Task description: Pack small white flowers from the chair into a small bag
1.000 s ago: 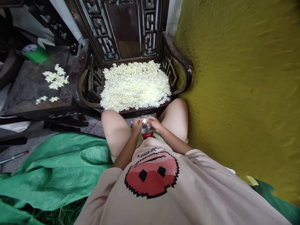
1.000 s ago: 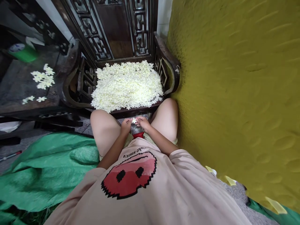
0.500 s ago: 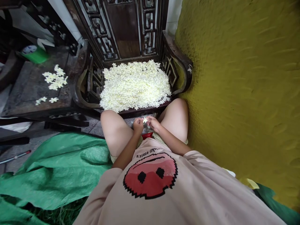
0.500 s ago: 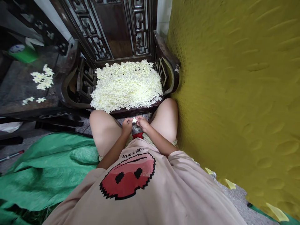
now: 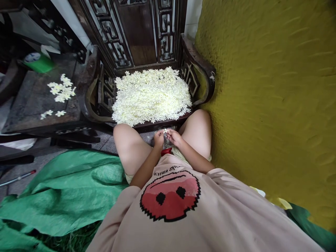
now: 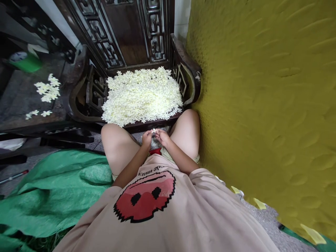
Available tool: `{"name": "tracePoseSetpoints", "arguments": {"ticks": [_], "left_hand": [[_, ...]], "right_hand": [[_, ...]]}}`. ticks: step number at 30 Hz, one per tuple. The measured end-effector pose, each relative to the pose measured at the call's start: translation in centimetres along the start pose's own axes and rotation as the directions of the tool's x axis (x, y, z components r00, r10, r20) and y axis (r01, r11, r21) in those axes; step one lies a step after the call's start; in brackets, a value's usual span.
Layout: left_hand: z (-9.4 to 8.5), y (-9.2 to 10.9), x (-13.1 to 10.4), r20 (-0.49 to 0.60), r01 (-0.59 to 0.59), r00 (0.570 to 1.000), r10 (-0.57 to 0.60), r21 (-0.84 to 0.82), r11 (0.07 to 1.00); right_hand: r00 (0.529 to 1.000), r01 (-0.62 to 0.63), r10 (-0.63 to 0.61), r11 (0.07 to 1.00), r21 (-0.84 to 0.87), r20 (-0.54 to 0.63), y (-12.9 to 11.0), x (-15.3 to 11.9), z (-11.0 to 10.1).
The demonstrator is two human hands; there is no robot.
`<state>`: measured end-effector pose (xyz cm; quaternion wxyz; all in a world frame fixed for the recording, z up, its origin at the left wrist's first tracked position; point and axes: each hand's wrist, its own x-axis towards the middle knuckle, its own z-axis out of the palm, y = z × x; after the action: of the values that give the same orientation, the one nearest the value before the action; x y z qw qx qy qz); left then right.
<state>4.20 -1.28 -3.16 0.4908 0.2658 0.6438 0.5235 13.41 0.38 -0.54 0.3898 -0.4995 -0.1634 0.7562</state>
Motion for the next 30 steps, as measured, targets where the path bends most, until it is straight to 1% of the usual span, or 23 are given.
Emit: {"name": "tracePoseSetpoints", "arguments": {"ticks": [2, 4, 5, 7, 8, 10, 13, 16, 20, 24, 27, 30], "left_hand": [[-0.4, 0.1, 0.0, 0.015, -0.024, 1.0, 0.024, -0.001, 1.0], [-1.0, 0.3, 0.0, 0.027, -0.013, 1.0, 0.013, -0.019, 1.0], [-1.3, 0.5, -0.1, 0.033, 0.014, 0.999, -0.013, -0.033, 0.999], [-1.8, 0.8, -0.2, 0.042, 0.07, 0.997, -0.068, -0.052, 0.996], [-1.9, 0.9, -0.3, 0.042, 0.085, 0.996, -0.083, -0.053, 0.995], [-2.1, 0.9, -0.4, 0.035, 0.091, 0.995, -0.089, -0.04, 0.995], [-2.1, 0.9, -0.4, 0.024, 0.084, 0.996, -0.083, -0.03, 0.996], [-2.0, 0.9, -0.3, 0.035, 0.08, 0.996, -0.078, -0.042, 0.996], [-1.8, 1.2, -0.4, 0.053, 0.131, 0.99, -0.127, -0.067, 0.989], [-1.9, 1.4, -0.6, 0.069, 0.166, 0.985, -0.16, -0.085, 0.982], [-1.9, 1.5, -0.7, 0.089, 0.167, 0.983, -0.159, -0.093, 0.982], [-1.9, 1.5, -0.6, 0.106, 0.165, 0.982, -0.154, -0.112, 0.98]], "right_hand": [[1.0, 0.022, -0.023, 0.997, -0.079, -0.017, 0.0, 0.1, -0.2], [0.991, 0.113, -0.124, 0.97, -0.217, -0.039, -0.1, 0.2, -0.3], [0.98, 0.175, -0.197, 0.939, -0.295, -0.044, -0.1, 0.3, -0.3], [0.94, 0.298, -0.34, 0.858, -0.418, -0.028, -0.1, 0.3, -0.3], [0.921, 0.343, -0.389, 0.822, -0.455, -0.007, -0.1, 0.3, -0.3], [0.908, 0.38, -0.418, 0.787, -0.486, 0.031, 0.0, 0.3, -0.2], [0.931, 0.339, -0.362, 0.826, -0.451, 0.037, 0.2, 0.2, -0.2], [0.957, 0.266, -0.29, 0.887, -0.377, -0.008, 0.1, 0.2, -0.3], [0.979, 0.185, -0.203, 0.942, -0.281, -0.036, -0.2, 0.1, -0.3], [0.992, 0.119, -0.124, 0.975, -0.185, -0.016, -0.3, 0.1, -0.1], [0.998, 0.057, -0.056, 0.996, -0.067, 0.014, -0.2, 0.2, -0.1], [0.998, 0.024, -0.024, 1.0, 0.003, 0.065, -0.3, 0.3, -0.2]]}}
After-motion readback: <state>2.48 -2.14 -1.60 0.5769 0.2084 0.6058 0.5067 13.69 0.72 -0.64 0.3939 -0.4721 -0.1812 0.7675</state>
